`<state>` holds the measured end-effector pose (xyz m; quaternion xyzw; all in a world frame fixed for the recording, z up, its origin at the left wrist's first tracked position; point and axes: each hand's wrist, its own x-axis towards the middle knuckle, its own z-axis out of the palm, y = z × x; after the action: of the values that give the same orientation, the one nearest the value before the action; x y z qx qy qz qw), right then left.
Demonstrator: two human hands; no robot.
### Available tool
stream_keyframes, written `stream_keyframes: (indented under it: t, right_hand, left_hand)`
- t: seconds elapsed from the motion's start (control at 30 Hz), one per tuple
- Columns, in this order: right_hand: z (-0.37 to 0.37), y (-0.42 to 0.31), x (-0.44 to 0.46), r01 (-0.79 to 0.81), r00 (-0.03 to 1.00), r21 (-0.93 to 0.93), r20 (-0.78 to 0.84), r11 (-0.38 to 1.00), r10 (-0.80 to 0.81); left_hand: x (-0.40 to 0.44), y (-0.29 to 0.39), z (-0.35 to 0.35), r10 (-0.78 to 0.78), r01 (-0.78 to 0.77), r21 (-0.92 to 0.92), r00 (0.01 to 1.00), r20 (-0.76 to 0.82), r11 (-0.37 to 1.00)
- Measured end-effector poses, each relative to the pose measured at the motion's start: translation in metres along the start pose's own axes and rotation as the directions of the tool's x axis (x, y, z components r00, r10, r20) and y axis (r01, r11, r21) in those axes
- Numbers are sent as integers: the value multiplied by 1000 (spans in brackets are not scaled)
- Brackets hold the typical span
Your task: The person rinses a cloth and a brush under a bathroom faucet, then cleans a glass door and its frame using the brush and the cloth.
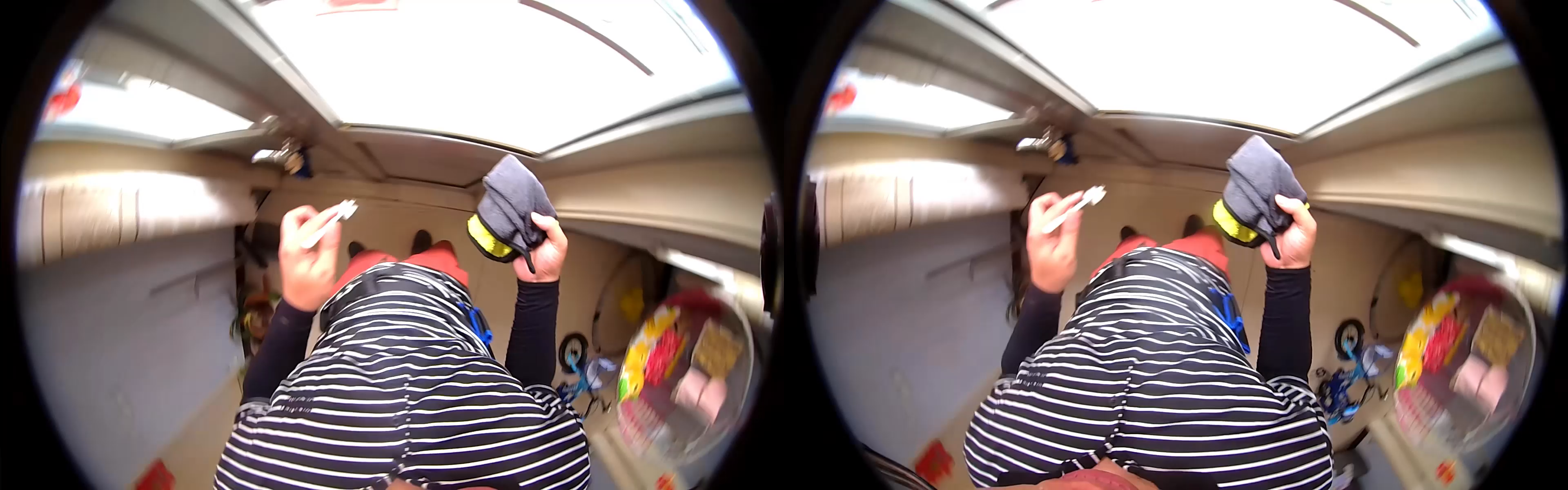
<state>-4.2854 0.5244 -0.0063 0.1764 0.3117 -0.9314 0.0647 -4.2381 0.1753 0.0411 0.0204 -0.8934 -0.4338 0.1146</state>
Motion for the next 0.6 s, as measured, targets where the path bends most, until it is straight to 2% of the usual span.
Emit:
stream_keyframes:
  t: [0.03, 0.13, 0.27, 0.4, 0.5, 0.6]
  right_hand:
    - [5, 2, -3, -71, 997, 16, 33, 997, 70]
    - [0, 45, 5, -277, 961, 7, 4, 961, 277]
    - [8, 96, 8, -501, 865, 14, 52, 865, 500]
    - [47, 117, -10, -667, 733, 24, 198, 745, 650]
    - [58, 135, -29, -675, 720, 16, 233, 738, 654]
    - [59, 150, -53, -634, 749, 9, 254, 773, 611]
  left_hand:
    - [-4, 13, 2, -11, 9, -36, 999, -51, 999]
    - [-9, 9, -8, 7, -11, -121, 999, -34, 993]
    - [-25, 14, -10, -14, -24, -290, 992, -126, 957]
    - [-55, 8, -17, -189, 101, -506, 974, -127, 857]
    - [-79, -4, -17, -356, 144, -814, 931, -81, 563]
    - [-97, -19, -24, -435, 262, -922, 892, 119, 284]
